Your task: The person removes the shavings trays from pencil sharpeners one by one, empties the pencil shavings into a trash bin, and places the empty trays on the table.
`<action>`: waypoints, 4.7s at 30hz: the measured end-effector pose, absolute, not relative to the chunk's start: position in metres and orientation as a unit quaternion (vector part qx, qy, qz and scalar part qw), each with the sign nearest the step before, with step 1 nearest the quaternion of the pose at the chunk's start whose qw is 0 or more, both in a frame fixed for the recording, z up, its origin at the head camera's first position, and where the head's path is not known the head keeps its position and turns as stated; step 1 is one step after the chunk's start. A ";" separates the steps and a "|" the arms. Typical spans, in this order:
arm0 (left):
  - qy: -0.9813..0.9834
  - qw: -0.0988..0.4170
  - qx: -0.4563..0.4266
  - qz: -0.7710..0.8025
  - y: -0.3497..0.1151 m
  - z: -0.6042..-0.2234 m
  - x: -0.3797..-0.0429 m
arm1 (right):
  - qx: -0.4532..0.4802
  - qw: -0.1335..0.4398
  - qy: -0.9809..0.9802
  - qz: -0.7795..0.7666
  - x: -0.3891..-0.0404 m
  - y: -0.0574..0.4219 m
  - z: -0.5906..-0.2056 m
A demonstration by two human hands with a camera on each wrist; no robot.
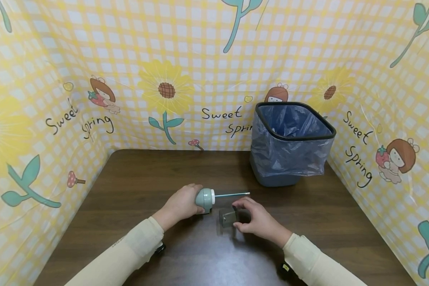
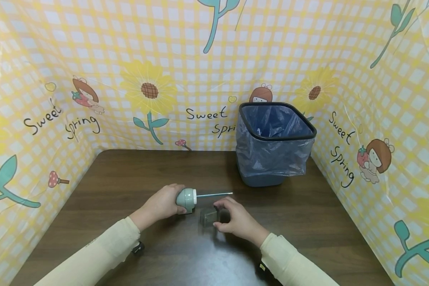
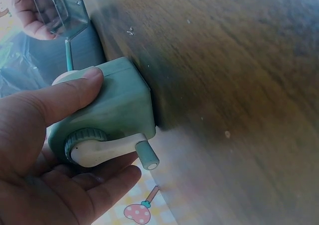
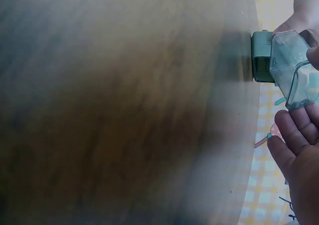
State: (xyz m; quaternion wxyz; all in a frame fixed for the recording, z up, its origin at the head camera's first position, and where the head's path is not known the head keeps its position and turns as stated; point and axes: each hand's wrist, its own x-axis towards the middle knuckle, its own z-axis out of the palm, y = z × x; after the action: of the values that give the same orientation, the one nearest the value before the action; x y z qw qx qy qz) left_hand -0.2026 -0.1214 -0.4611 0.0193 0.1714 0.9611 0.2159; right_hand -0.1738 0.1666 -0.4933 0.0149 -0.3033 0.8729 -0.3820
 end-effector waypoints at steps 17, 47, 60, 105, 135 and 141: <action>0.957 0.031 0.178 0.227 -0.123 -0.460 -0.204 | -0.304 0.011 0.878 -0.368 -0.173 0.166 -0.503; 0.953 0.035 0.190 0.231 -0.126 -0.465 -0.211 | -0.353 -0.051 0.894 -0.271 -0.174 0.166 -0.510; 0.954 0.034 0.190 0.231 -0.126 -0.463 -0.211 | -0.381 -0.057 0.906 -0.178 -0.178 0.170 -0.503; 0.948 0.039 0.193 0.250 -0.126 -0.464 -0.209 | -0.440 -0.048 0.890 -0.108 -0.179 0.169 -0.504; 0.949 0.038 0.194 0.244 -0.128 -0.461 -0.213 | -0.428 -0.028 0.898 -0.096 -0.180 0.165 -0.496; 0.949 0.041 0.191 0.246 -0.127 -0.461 -0.212 | -0.416 -0.028 0.904 -0.094 -0.179 0.164 -0.496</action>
State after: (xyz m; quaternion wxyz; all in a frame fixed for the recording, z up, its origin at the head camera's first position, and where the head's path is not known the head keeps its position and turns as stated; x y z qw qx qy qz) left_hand -0.2125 -0.1271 -0.4611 0.0409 0.1913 0.9493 0.2462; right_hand -0.1788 0.1636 -0.4956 -0.0278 -0.4156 0.9043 -0.0936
